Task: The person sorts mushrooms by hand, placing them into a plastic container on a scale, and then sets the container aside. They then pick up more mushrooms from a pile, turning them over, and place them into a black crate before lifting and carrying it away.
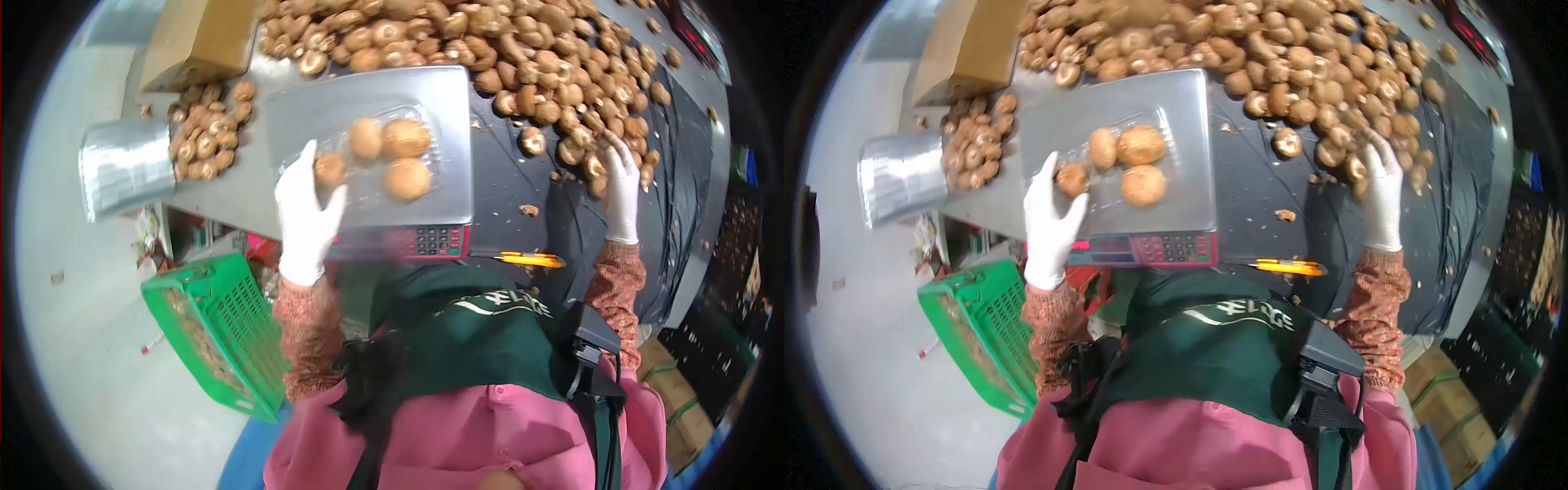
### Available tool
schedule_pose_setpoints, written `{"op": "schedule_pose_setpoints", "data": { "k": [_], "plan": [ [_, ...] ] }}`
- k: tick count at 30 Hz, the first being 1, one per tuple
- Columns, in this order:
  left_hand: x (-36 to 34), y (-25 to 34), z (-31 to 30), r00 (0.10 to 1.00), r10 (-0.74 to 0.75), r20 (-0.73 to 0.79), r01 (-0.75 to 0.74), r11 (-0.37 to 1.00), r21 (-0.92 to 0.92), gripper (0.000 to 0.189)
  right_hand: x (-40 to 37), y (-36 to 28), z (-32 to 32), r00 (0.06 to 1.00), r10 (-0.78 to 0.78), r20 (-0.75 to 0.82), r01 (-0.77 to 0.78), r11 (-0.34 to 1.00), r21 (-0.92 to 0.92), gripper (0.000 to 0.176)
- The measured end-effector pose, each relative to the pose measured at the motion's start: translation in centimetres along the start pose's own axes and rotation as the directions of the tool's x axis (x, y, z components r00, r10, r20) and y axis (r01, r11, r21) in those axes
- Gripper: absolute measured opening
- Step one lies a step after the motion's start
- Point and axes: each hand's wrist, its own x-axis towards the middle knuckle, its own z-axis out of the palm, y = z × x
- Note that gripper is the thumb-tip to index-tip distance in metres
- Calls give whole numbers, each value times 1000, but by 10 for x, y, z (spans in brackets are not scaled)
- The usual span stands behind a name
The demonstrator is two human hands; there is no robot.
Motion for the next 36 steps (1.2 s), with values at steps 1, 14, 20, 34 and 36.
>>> {"op": "schedule_pose_setpoints", "data": {
  "k": [1,14,20,34,36],
  "plan": [
    [1,4,0,999,12,-32,-11,1000,9,71,-14,-12,-1,999,-39,11,40,990,-136,35],
    [10,33,9,980,-161,-119,144,980,-137,62,-2,5,21,949,-258,-181,186,922,-340,33],
    [13,34,5,979,-149,-137,143,989,-49,50,3,26,21,920,-392,3,278,645,-712,37],
    [38,192,74,893,449,-20,-433,848,-305,58,-51,-49,26,949,132,287,-266,824,501,37],
    [34,198,101,883,465,66,-386,798,-462,55,-63,-45,39,889,159,429,-285,926,247,34]
  ]
}}
